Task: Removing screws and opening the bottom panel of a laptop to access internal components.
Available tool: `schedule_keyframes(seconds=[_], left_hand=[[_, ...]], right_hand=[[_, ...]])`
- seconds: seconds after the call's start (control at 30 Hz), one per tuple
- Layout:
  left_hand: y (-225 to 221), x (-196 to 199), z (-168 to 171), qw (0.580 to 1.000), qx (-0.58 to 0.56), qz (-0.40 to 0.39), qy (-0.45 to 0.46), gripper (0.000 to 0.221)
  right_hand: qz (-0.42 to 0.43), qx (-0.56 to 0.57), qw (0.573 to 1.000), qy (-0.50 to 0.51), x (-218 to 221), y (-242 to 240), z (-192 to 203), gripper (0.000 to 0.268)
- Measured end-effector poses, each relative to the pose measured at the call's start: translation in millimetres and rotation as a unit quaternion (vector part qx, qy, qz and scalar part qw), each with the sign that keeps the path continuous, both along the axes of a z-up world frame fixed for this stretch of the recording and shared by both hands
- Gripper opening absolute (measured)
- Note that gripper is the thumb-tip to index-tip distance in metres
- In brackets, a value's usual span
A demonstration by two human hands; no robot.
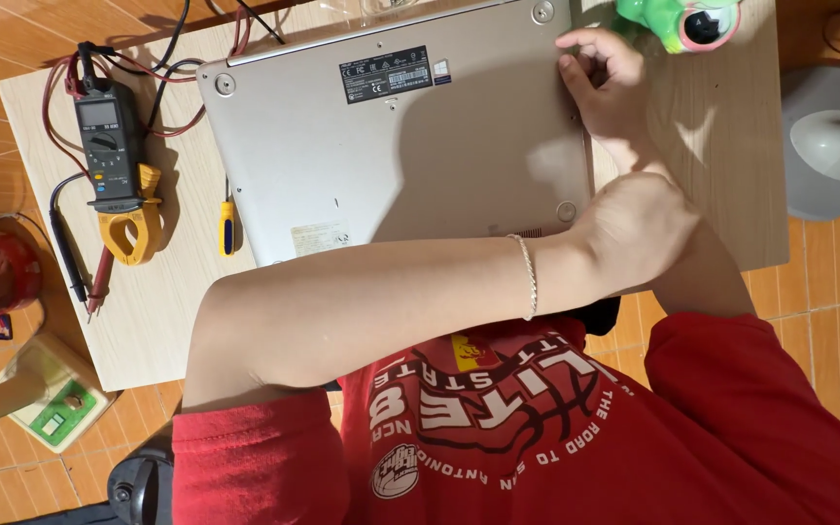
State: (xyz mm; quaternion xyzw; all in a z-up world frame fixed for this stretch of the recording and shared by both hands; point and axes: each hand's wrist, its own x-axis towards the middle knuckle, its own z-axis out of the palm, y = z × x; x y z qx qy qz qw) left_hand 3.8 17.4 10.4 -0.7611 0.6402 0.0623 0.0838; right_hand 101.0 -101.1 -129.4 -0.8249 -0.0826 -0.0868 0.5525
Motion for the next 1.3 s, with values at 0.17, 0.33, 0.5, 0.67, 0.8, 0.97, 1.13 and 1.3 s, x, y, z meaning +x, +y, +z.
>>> schedule_keyframes(seconds=[0.17, 0.33, 0.5, 0.67, 0.8, 0.97, 1.13, 1.3], left_hand=[[17.7, 4.4, 25.7, 0.995, -0.082, 0.048, -0.013, 0.039], [3.7, 0.0, -4.2, 0.996, -0.028, 0.058, 0.065, 0.018], [8.1, -6.0, -5.2, 0.866, -0.485, 0.117, 0.035, 0.036], [-0.6, -2.3, 4.0, 1.0, 0.023, -0.01, -0.018, 0.021], [16.0, -1.6, 21.8, 0.999, 0.0, -0.002, -0.041, 0.031], [-0.2, -6.0, -2.6, 0.999, -0.038, -0.003, -0.038, 0.037], [7.5, -2.2, 1.9, 0.999, -0.009, 0.04, 0.009, 0.019], [20.1, 2.8, 18.4, 0.999, -0.026, 0.023, -0.027, 0.03]], right_hand=[[0.003, -0.001, 1.0, -0.016, 2.1, -2.3, -6.4, 0.013], [-0.001, -0.023, 0.999, -0.031, 0.7, -2.8, -4.7, 0.012], [0.001, -0.019, 0.999, -0.027, 2.6, -3.2, -6.5, 0.013], [0.003, -0.009, 1.0, -0.022, 3.4, -3.5, -7.7, 0.013], [0.01, -0.009, 1.0, -0.025, 3.8, -4.2, -8.1, 0.013], [0.003, -0.021, 0.999, -0.028, 3.5, -3.7, -7.4, 0.013], [-0.002, -0.006, 1.0, 0.007, 3.4, -4.0, -6.9, 0.013], [-0.007, -0.037, 0.999, -0.031, 3.7, -3.2, -6.8, 0.014]])
